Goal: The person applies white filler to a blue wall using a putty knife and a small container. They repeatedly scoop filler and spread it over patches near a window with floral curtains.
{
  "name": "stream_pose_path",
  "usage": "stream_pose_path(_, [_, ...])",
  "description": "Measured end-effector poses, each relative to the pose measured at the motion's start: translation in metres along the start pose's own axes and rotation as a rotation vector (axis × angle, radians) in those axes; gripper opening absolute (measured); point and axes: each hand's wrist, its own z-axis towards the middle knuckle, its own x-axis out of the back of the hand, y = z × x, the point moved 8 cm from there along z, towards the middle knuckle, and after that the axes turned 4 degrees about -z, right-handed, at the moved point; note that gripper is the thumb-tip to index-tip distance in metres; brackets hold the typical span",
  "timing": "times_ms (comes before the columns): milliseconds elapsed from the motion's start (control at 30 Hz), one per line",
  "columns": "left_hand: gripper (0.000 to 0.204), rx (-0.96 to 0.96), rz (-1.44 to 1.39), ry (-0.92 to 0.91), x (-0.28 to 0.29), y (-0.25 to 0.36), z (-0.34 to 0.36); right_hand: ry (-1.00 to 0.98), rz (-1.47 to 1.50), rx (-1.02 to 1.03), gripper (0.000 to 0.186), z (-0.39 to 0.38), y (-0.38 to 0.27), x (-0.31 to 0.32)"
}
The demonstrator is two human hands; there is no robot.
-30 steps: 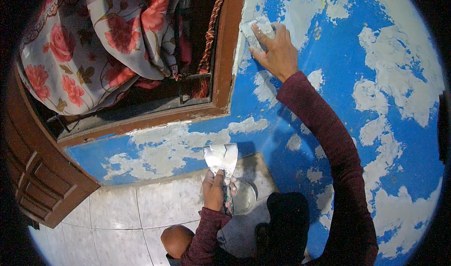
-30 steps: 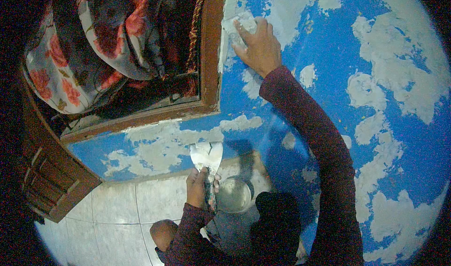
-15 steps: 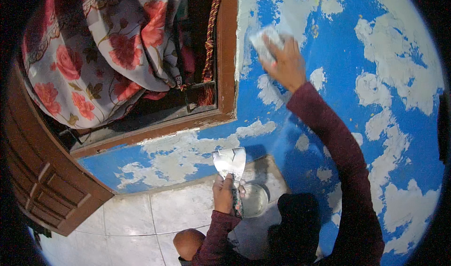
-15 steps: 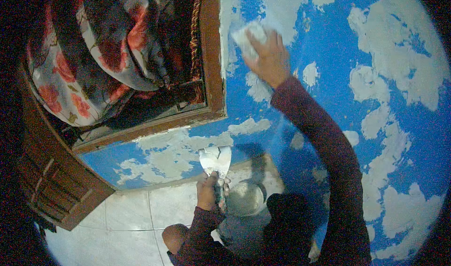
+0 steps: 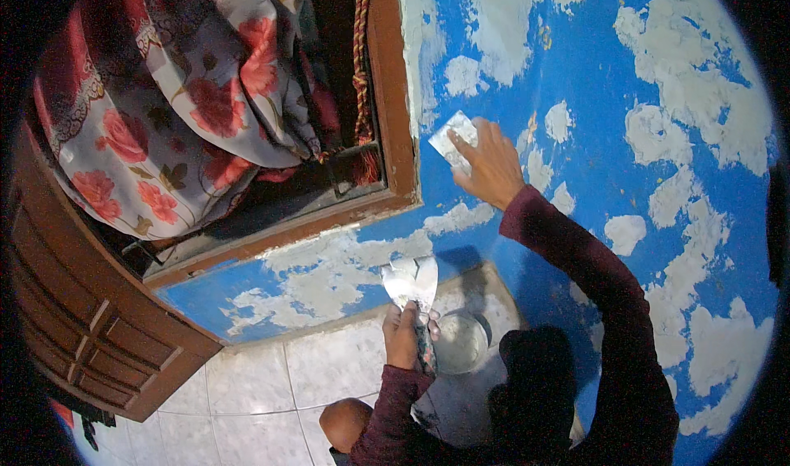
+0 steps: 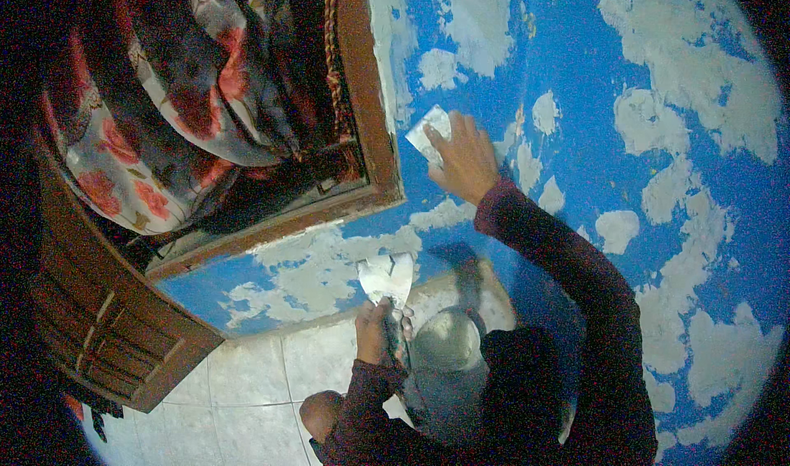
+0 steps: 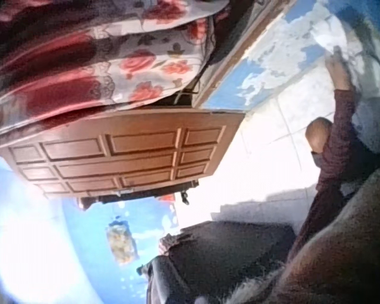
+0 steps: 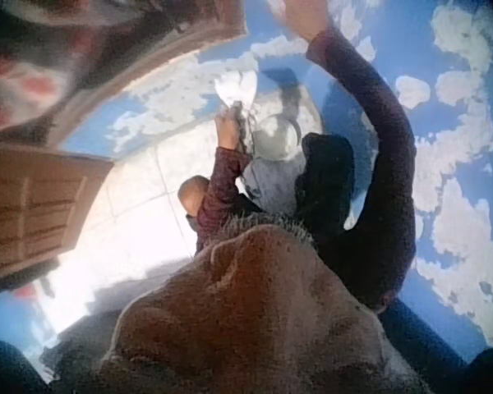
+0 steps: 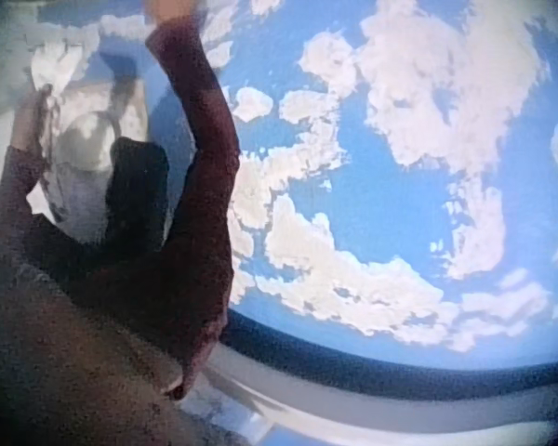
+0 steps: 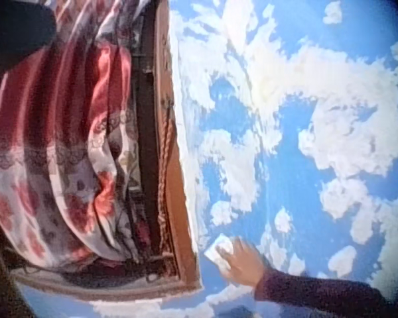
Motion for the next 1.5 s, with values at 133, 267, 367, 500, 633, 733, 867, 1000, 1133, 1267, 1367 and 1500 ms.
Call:
stream_pose_path(133, [0.017,0.016,0.065,-0.016,0.008,-0.005,0.005,0.267,0.007,-0.068,0.062,0.031,0.017,0.044])
stream_pose_path(267, [0.015,0.019,-0.063,-0.029,0.0,-0.008,0.007,0.17,-0.051,-0.038,0.071,0.041,0.022,0.036])
stream_pose_path(367, [0.016,0.026,-0.035,0.012,0.005,-0.006,0.003,0.009,-0.026,0.047,0.071,0.023,0.019,0.021])
stream_pose_path(500, [0.016,0.006,0.024,0.018,0.007,-0.004,0.003,0.321,0.043,0.231,0.062,0.057,0.038,0.059])
stream_pose_path(633, [0.015,0.016,-0.029,0.017,0.006,-0.011,0.009,0.478,0.0,0.4,0.061,0.131,0.064,0.124])
stream_pose_path(733, [0.016,0.018,0.012,0.012,0.004,-0.01,0.011,0.518,-0.041,0.533,0.062,0.167,0.067,0.141])
stream_pose_path(867, [0.013,0.03,0.02,0.004,0.013,-0.018,0.021,0.563,-0.096,0.586,0.061,0.184,0.062,0.136])
stream_pose_path(1000, [0.017,0.015,-0.043,-0.007,0.008,-0.019,0.023,0.594,-0.117,0.603,0.058,0.188,0.059,0.133])
stream_pose_path(1133, [0.017,0.012,-0.054,0.007,0.008,-0.023,0.029,0.614,-0.125,0.607,0.057,0.19,0.057,0.131])
stream_pose_path(1267, [0.016,0.031,-0.014,-0.011,0.006,-0.024,0.03,0.593,-0.207,0.58,0.064,0.195,0.057,0.129])
stream_pose_path(1367, [0.016,0.053,0.006,-0.029,0.003,-0.026,0.031,0.562,-0.326,0.548,0.069,0.198,0.059,0.126])
stream_pose_path(1500, [0.017,0.039,-0.003,-0.001,0.0,-0.022,0.025,0.523,-0.218,0.588,0.032,0.187,0.03,0.147])
